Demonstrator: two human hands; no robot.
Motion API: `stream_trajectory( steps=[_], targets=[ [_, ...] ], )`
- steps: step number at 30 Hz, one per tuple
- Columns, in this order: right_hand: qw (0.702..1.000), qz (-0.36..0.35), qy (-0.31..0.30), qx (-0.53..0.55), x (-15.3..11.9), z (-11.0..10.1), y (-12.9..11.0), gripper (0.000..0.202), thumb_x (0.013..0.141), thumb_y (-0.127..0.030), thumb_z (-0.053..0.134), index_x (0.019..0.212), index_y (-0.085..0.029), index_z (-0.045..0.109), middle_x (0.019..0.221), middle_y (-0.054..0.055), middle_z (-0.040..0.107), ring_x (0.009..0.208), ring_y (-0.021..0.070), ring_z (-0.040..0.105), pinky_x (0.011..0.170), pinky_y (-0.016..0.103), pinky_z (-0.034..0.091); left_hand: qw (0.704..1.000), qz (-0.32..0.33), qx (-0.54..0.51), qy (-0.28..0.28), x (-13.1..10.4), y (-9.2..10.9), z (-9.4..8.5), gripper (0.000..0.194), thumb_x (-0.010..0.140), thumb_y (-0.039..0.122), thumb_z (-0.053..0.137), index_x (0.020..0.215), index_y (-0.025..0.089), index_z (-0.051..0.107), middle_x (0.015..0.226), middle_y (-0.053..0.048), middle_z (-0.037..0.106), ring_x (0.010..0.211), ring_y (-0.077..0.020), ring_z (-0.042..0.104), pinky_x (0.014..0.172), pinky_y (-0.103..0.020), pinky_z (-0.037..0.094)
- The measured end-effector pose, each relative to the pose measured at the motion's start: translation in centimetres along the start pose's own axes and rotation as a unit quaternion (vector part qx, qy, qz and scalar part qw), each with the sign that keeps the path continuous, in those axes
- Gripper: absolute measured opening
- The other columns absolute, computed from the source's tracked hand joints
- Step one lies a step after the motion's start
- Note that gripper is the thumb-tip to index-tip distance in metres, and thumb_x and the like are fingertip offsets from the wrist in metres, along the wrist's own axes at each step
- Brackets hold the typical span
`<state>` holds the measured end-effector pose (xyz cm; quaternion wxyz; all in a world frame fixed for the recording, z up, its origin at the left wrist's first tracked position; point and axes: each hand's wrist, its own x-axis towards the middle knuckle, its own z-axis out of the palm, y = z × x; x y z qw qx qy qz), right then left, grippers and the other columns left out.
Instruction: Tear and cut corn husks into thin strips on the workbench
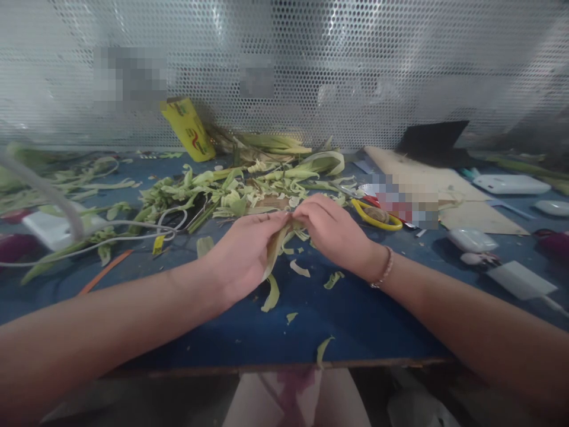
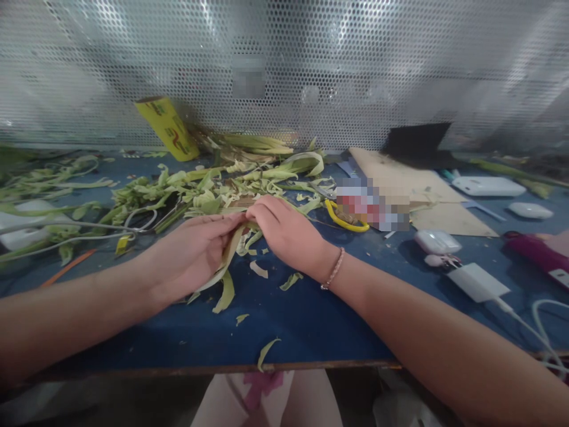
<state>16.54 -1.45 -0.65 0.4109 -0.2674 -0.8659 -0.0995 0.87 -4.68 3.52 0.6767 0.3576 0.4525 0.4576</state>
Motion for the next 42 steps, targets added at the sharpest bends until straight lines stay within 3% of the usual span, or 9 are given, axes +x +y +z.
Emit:
stream_trajectory(
  steps=[7,13,24,42],
  targets=[
    [0.995,0.072,0.044,0.050,0.1,0.2,-0.1,0.018,0.087,-0.013,0.036,0.083,-0.021,0.052,0.080,0.004,0.054,0.077,0.0168,0.050,0.072,0.033,0.044,0.997,0.039,0.046,-0.039,0.1,0.1,-0.1,0.004,0.072,0.017,0.065,0.072,0.013,0.067,0.080,-0.007,0.065,0.082,-0.0158,0.058,0.073,-0.025,0.044],
    [0.990,0.118,0.059,0.056,0.1,0.3,-0.3,0.016,0.084,-0.010,0.040,0.078,-0.021,0.049,0.079,0.003,0.055,0.076,0.0158,0.050,0.070,0.030,0.042,0.998,0.036,0.050,-0.034,0.2,0.1,0.1,0.001,0.070,0.013,0.065,0.070,0.014,0.065,0.075,-0.004,0.063,0.075,-0.0130,0.057,0.071,-0.024,0.043],
    [0.988,0.127,0.055,0.065,0.3,0.0,-0.8,0.014,0.086,-0.012,0.041,0.076,-0.020,0.048,0.078,0.002,0.055,0.073,0.0146,0.050,0.067,0.028,0.041,0.995,0.049,0.076,-0.041,0.7,-0.4,-0.6,0.016,0.071,0.024,0.067,0.061,0.015,0.059,0.063,0.000,0.053,0.059,-0.0088,0.045,0.061,-0.024,0.039],
    [0.974,0.182,0.067,0.119,0.4,0.3,-1.1,0.012,0.085,-0.014,0.044,0.075,-0.020,0.047,0.076,0.001,0.053,0.073,0.0149,0.049,0.066,0.028,0.038,0.993,0.065,0.089,-0.050,1.0,-0.5,-0.5,0.013,0.072,0.024,0.065,0.066,0.014,0.060,0.067,-0.002,0.055,0.061,-0.0085,0.047,0.058,-0.022,0.039]
  ],
)
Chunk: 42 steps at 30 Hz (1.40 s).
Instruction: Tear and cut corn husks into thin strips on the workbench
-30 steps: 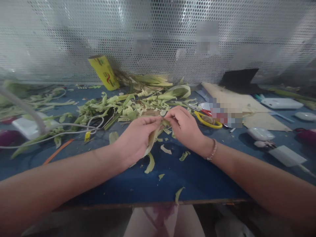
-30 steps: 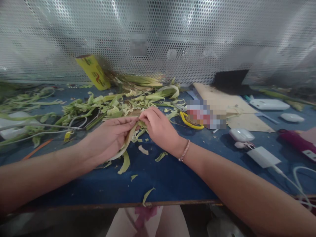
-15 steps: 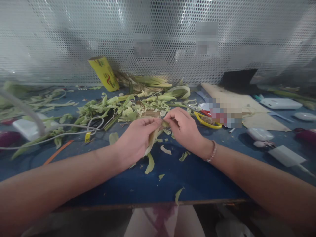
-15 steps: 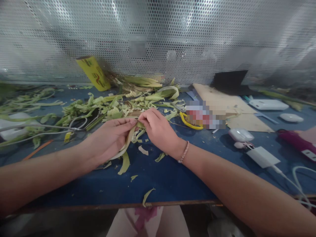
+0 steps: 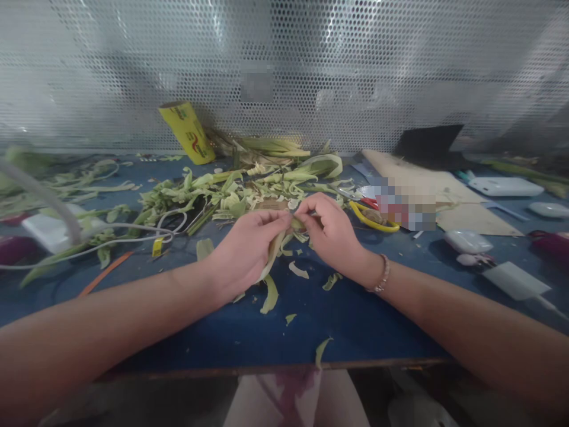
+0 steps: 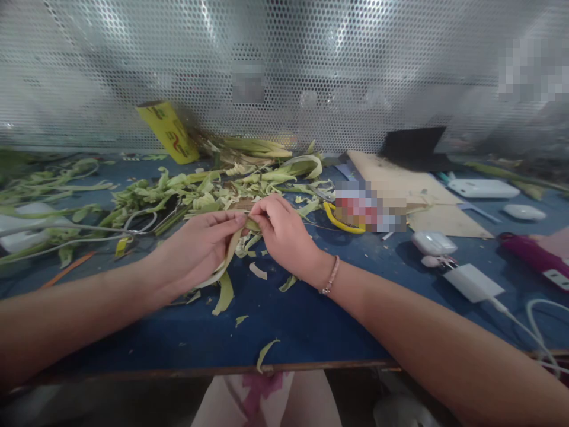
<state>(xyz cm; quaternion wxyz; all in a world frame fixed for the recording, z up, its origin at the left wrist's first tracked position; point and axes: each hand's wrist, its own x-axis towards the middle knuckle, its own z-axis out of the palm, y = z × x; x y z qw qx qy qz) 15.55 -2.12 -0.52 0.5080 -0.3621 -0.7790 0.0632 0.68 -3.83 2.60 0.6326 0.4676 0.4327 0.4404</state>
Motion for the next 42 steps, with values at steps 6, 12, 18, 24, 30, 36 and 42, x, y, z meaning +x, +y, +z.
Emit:
stream_trajectory(
  steps=[6,12,18,24,30,36,42],
  targets=[
    [1.000,0.013,-0.006,0.022,0.1,0.0,-0.2,0.013,0.085,-0.014,0.044,0.074,-0.020,0.046,0.075,0.001,0.052,0.072,0.0144,0.047,0.066,0.029,0.037,1.000,-0.005,0.012,-0.005,-0.1,0.2,0.1,0.015,0.076,0.024,0.061,0.066,0.013,0.060,0.066,-0.003,0.054,0.061,-0.0088,0.047,0.057,-0.022,0.039],
    [0.999,0.001,-0.022,0.032,0.0,-0.1,0.1,0.012,0.085,-0.013,0.044,0.074,-0.020,0.046,0.076,0.001,0.051,0.072,0.0143,0.047,0.066,0.028,0.036,1.000,0.001,0.029,-0.005,0.1,0.2,0.1,0.015,0.077,0.021,0.059,0.064,0.013,0.059,0.066,-0.003,0.054,0.060,-0.0092,0.048,0.057,-0.024,0.039],
    [0.999,-0.005,-0.018,0.047,0.1,0.0,0.3,0.011,0.085,-0.015,0.044,0.075,-0.020,0.046,0.076,0.001,0.051,0.073,0.0144,0.047,0.068,0.029,0.037,0.997,0.033,0.074,-0.010,0.6,0.0,-0.4,0.016,0.075,0.024,0.060,0.062,0.014,0.059,0.063,-0.003,0.054,0.057,-0.0090,0.047,0.055,-0.025,0.039],
    [0.996,0.026,-0.023,0.079,0.2,-0.1,0.3,0.010,0.083,-0.014,0.043,0.075,-0.020,0.045,0.076,0.001,0.051,0.072,0.0134,0.047,0.066,0.028,0.038,0.993,0.082,0.080,-0.006,0.8,0.3,-0.6,0.009,0.068,0.019,0.065,0.072,0.017,0.058,0.070,-0.001,0.057,0.066,-0.0101,0.054,0.062,-0.024,0.043],
    [0.990,0.076,-0.033,0.117,0.2,-0.1,0.1,0.010,0.082,-0.014,0.044,0.074,-0.020,0.046,0.074,0.000,0.049,0.070,0.0123,0.046,0.065,0.027,0.038,0.979,0.146,0.145,-0.014,1.3,-0.1,-1.2,0.013,0.066,0.023,0.067,0.076,0.018,0.060,0.075,-0.001,0.061,0.071,-0.0117,0.057,0.067,-0.027,0.047],
    [0.987,0.093,-0.039,0.128,0.3,-0.1,0.1,0.009,0.083,-0.016,0.044,0.075,-0.019,0.047,0.072,-0.001,0.048,0.068,0.0113,0.045,0.064,0.027,0.038,0.955,0.182,0.234,-0.010,1.2,0.2,-1.2,0.016,0.065,0.030,0.069,0.073,0.017,0.064,0.077,-0.004,0.065,0.070,-0.0147,0.059,0.066,-0.029,0.048],
    [0.987,0.103,-0.040,0.116,0.3,-0.1,0.0,0.008,0.081,-0.016,0.045,0.074,-0.019,0.047,0.073,0.000,0.048,0.069,0.0117,0.046,0.064,0.027,0.038,0.914,0.241,0.325,0.005,1.3,0.4,-1.5,0.013,0.071,0.032,0.063,0.072,0.019,0.065,0.073,-0.004,0.065,0.066,-0.0148,0.057,0.061,-0.027,0.045]
  ],
)
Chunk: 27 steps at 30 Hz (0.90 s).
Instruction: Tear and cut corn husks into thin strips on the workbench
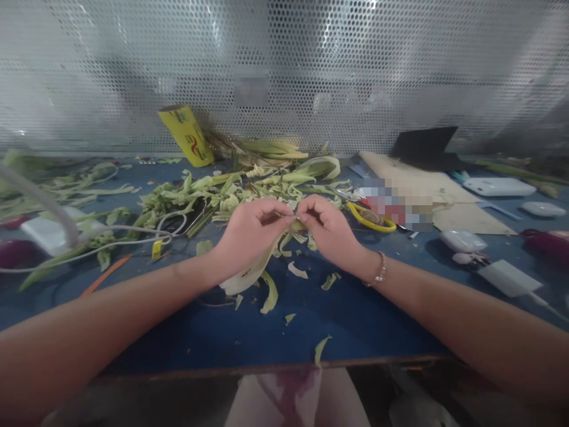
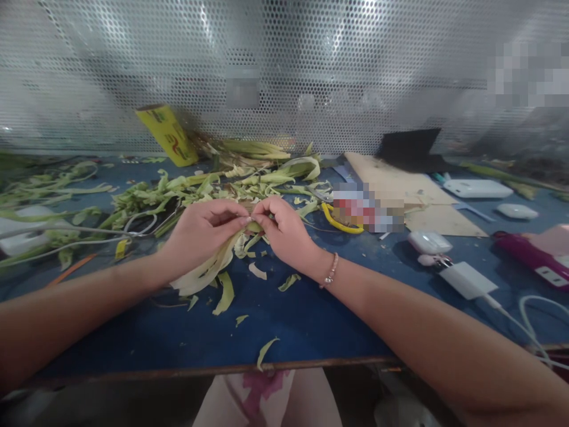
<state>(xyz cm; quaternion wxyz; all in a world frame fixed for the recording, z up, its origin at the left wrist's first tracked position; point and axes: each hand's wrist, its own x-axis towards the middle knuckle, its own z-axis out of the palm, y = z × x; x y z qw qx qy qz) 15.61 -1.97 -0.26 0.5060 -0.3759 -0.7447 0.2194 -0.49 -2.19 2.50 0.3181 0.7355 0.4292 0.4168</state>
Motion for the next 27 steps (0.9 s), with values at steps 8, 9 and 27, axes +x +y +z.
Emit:
stream_trajectory(
  steps=[8,9,27],
  targets=[
    [0.997,0.059,-0.031,0.023,0.0,0.1,-0.1,0.006,0.081,-0.017,0.045,0.076,-0.019,0.045,0.069,-0.003,0.048,0.058,0.0091,0.049,0.057,0.025,0.038,0.978,0.139,0.152,-0.033,1.0,-0.6,-0.8,0.012,0.076,0.024,0.055,0.066,0.019,0.060,0.072,-0.003,0.061,0.073,-0.0155,0.052,0.069,-0.027,0.040],
    [0.996,0.070,-0.037,0.032,0.1,0.1,-0.2,0.006,0.082,-0.017,0.045,0.075,-0.019,0.045,0.068,-0.003,0.048,0.056,0.0088,0.049,0.056,0.025,0.038,0.977,0.142,0.153,-0.034,1.1,-0.7,-0.8,0.012,0.076,0.022,0.054,0.066,0.019,0.059,0.071,-0.003,0.060,0.072,-0.0152,0.052,0.068,-0.027,0.039],
    [0.867,0.215,-0.127,0.430,0.5,-0.7,0.7,0.034,0.086,-0.033,0.033,0.107,-0.017,0.054,0.097,0.009,0.063,0.078,0.0176,0.063,0.073,0.037,0.052,0.994,0.062,-0.086,-0.002,1.3,-2.1,-0.4,0.012,0.072,0.029,0.062,0.071,0.018,0.059,0.074,-0.002,0.059,0.072,-0.0129,0.053,0.069,-0.026,0.042]
  ],
)
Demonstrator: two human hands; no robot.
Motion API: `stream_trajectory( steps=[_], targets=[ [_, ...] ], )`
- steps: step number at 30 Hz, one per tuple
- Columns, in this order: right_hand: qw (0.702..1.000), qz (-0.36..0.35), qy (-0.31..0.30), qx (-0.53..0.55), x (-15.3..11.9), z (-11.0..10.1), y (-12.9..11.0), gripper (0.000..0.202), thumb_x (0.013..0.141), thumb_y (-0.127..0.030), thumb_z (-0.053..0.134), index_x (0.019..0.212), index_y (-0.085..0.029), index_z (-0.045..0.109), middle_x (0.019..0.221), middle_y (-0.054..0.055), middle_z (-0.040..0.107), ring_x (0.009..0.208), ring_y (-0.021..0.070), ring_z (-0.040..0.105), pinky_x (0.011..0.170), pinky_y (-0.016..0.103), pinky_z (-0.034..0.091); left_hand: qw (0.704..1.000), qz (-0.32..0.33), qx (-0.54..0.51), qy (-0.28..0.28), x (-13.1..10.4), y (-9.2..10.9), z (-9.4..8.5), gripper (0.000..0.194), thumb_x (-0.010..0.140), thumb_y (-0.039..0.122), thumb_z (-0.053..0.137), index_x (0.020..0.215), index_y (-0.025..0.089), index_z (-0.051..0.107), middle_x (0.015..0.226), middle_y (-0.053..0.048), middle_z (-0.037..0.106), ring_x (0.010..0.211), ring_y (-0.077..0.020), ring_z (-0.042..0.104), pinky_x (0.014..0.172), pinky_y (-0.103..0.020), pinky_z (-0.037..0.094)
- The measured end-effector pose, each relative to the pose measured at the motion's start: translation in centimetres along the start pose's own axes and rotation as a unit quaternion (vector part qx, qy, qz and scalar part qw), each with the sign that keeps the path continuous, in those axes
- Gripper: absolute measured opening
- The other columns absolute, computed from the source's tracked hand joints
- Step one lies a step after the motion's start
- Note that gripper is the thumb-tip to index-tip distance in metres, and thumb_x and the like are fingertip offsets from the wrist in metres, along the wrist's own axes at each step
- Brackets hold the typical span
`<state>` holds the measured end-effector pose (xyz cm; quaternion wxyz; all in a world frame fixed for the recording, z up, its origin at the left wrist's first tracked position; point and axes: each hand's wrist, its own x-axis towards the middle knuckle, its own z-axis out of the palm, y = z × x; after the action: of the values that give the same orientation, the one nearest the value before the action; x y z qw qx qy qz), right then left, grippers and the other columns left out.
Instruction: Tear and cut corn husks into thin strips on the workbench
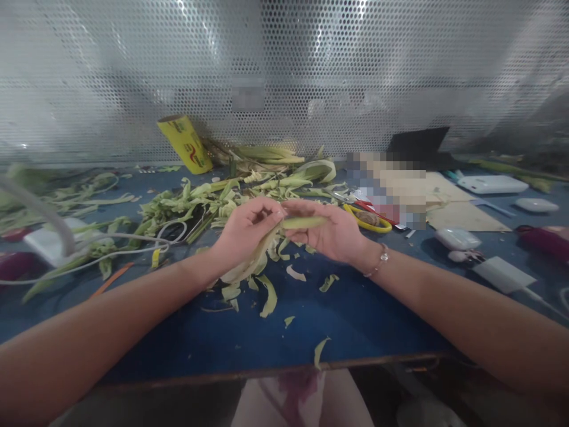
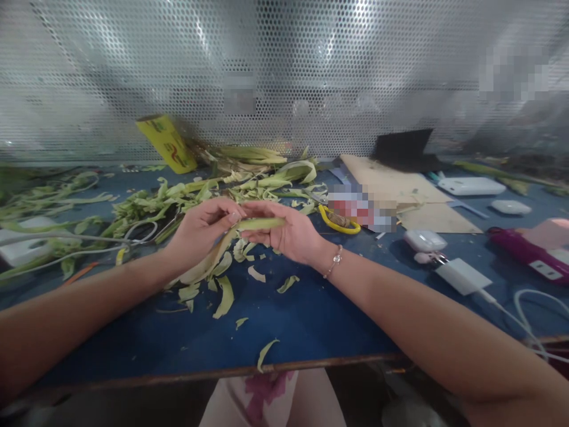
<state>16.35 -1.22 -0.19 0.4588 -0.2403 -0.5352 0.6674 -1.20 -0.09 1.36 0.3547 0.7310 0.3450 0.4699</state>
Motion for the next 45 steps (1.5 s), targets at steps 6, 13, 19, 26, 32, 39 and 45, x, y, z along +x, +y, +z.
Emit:
stream_trajectory(
  steps=[6,13,19,26,32,39,45],
  targets=[
    [0.995,0.069,-0.077,0.015,0.1,-0.3,0.2,0.057,0.088,-0.055,0.021,0.099,-0.013,0.058,0.085,0.012,0.065,0.078,0.0198,0.062,0.072,0.037,0.050,1.000,0.000,-0.003,0.019,0.1,0.0,-0.2,0.016,0.076,0.034,0.059,0.074,0.019,0.058,0.075,-0.002,0.059,0.070,-0.0123,0.052,0.066,-0.025,0.042],
    [0.998,-0.015,-0.011,-0.065,-0.1,0.3,0.0,0.065,0.084,-0.067,0.017,0.081,-0.016,0.059,0.064,0.004,0.052,0.060,0.0149,0.051,0.061,0.031,0.048,0.955,0.176,0.238,-0.015,0.4,0.4,-1.5,0.012,0.079,0.025,0.051,0.068,0.020,0.052,0.078,-0.005,0.061,0.080,-0.0172,0.054,0.079,-0.034,0.042],
    [0.989,-0.100,0.005,-0.110,-0.2,0.8,0.2,0.049,0.076,-0.067,0.046,0.065,-0.020,0.055,0.054,-0.004,0.028,0.049,0.0104,0.033,0.056,0.031,0.048,0.899,0.243,0.362,-0.050,0.6,0.4,-1.9,0.013,0.080,0.018,0.044,0.067,0.020,0.047,0.071,-0.004,0.056,0.072,-0.0167,0.049,0.075,-0.035,0.040],
    [0.959,-0.141,0.035,-0.245,-0.6,-0.1,1.3,0.050,0.084,-0.061,0.037,0.062,-0.020,0.055,0.056,-0.002,0.035,0.056,0.0123,0.038,0.062,0.031,0.044,0.854,0.261,0.438,-0.104,0.5,2.1,-2.0,0.019,0.079,0.012,0.040,0.063,0.020,0.042,0.065,-0.005,0.050,0.065,-0.0171,0.043,0.066,-0.034,0.034],
    [0.912,-0.173,-0.001,-0.371,-0.9,0.6,0.1,0.027,0.084,-0.044,0.047,0.079,-0.020,0.058,0.061,-0.002,0.042,0.056,0.0122,0.038,0.056,0.028,0.037,0.872,0.201,0.419,-0.156,0.4,3.0,-1.7,0.017,0.081,0.012,0.036,0.066,0.020,0.037,0.064,-0.003,0.042,0.059,-0.0155,0.035,0.059,-0.031,0.030],
    [0.829,-0.255,0.023,-0.498,-0.5,0.6,-0.6,0.023,0.086,-0.020,0.039,0.066,-0.020,0.050,0.065,0.001,0.049,0.067,0.0142,0.048,0.065,0.028,0.041,0.952,0.060,0.261,-0.150,0.1,2.8,-1.8,0.017,0.087,0.025,0.035,0.071,0.020,0.039,0.069,0.000,0.042,0.062,-0.0130,0.038,0.057,-0.027,0.031],
    [0.826,-0.248,0.059,-0.503,-0.6,0.7,-0.6,0.017,0.083,-0.016,0.041,0.074,-0.018,0.056,0.064,0.000,0.052,0.070,0.0139,0.052,0.064,0.025,0.041,0.960,0.050,0.236,-0.142,-0.1,3.0,-1.5,0.020,0.089,0.026,0.031,0.070,0.020,0.036,0.070,0.000,0.040,0.063,-0.0124,0.037,0.059,-0.026,0.034]
  ],
)
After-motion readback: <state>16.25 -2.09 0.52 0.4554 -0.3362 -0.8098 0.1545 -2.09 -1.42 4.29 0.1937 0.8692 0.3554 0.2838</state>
